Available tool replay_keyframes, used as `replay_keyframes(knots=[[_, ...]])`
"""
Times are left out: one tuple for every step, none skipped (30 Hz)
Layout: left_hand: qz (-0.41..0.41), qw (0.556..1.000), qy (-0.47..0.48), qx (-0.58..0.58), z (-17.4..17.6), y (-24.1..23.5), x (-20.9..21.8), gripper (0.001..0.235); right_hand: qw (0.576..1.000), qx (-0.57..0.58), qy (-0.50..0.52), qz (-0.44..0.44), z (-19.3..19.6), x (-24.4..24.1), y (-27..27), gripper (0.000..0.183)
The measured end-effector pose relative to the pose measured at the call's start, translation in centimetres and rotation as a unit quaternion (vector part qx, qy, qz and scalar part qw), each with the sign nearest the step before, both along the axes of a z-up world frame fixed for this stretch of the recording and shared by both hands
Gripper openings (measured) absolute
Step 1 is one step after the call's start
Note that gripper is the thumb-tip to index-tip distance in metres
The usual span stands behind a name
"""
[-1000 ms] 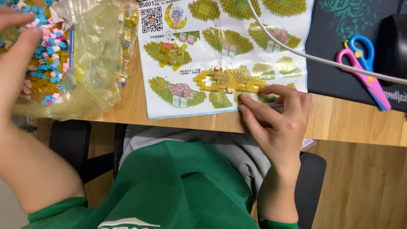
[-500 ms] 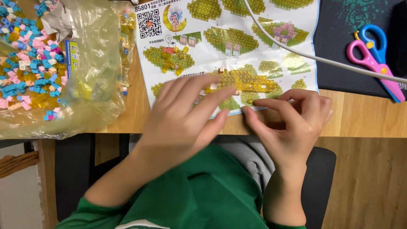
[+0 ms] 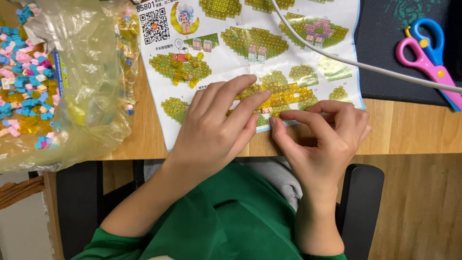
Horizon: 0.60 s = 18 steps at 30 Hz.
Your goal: The person assembles a small plastic brick model by selecting pieces from a plastic bag and attaching them to a growing structure. They frequently refer to an instruction sheet on the table to guide the assembly process.
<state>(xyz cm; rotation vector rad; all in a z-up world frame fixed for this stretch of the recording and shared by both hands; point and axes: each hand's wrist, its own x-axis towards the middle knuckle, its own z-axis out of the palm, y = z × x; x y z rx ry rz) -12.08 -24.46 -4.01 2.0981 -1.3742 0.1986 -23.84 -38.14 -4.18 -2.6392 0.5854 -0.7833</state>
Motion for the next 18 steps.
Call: replay_keyframes(knots=[[-0.001,1.000,0.000,0.000,-0.02,-0.02,0.03,0.027,1.000,0.000,0.000,-0.001,-0.07,0.04,-0.08,0.016],[-0.003,1.000,0.002,-0.002,-0.05,-0.02,0.06,0.026,1.000,-0.006,-0.003,0.003,-0.14,0.08,-0.16,0.016],[-0.005,1.000,0.006,-0.004,-0.07,0.01,0.04,0.026,1.000,-0.012,-0.005,0.007,-0.18,0.07,-0.18,0.015],[-0.006,1.000,0.006,-0.004,-0.08,0.03,0.07,0.026,1.000,-0.012,-0.004,0.006,-0.30,0.02,-0.13,0.015],[-0.007,1.000,0.009,-0.006,-0.08,0.03,0.08,0.025,1.000,-0.011,-0.007,0.003,-0.42,0.02,-0.14,0.014],[-0.008,1.000,0.012,-0.008,-0.08,0.05,0.08,0.025,1.000,-0.010,-0.009,0.000,-0.54,0.00,-0.14,0.013],[-0.007,1.000,0.012,-0.008,0.00,0.09,0.09,0.025,1.000,-0.010,-0.008,0.001,-0.48,0.03,-0.05,0.013],[-0.011,1.000,0.020,-0.013,0.08,0.13,0.09,0.024,1.000,-0.004,-0.005,-0.004,-0.42,0.05,0.03,0.015],[-0.016,0.999,0.028,-0.018,0.16,0.11,0.14,0.024,1.000,0.001,-0.003,-0.011,-0.37,0.07,0.08,0.017],[-0.016,0.999,0.028,-0.018,0.15,0.13,0.17,0.024,1.000,0.001,-0.003,-0.011,-0.34,0.20,0.15,0.017],[-0.018,0.999,0.039,-0.019,0.15,0.13,0.16,0.025,1.000,0.008,0.000,-0.014,-0.25,0.27,0.19,0.016],[-0.020,0.998,0.050,-0.019,0.16,0.13,0.16,0.025,1.000,0.014,0.002,-0.017,-0.15,0.36,0.24,0.015],[-0.020,0.998,0.050,-0.019,0.21,0.14,0.16,0.025,1.000,0.014,0.003,-0.018,-0.18,0.33,0.17,0.015],[-0.022,0.998,0.054,-0.018,0.27,0.15,0.17,0.025,1.000,0.012,0.004,-0.014,-0.20,0.33,0.11,0.014],[-0.025,0.998,0.057,-0.017,0.32,0.14,0.26,0.025,1.000,0.010,0.005,-0.011,-0.24,0.41,0.01,0.014],[-0.024,0.998,0.057,-0.017,0.34,0.15,0.29,0.025,1.000,0.009,0.005,-0.010,-0.24,0.42,0.02,0.014],[-0.024,0.998,0.051,-0.013,0.33,0.17,0.29,0.025,1.000,0.011,0.003,-0.010,-0.27,0.41,0.04,0.013],[-0.023,0.999,0.045,-0.009,0.30,0.18,0.27,0.024,1.000,0.013,0.002,-0.010,-0.31,0.39,0.05,0.012]])
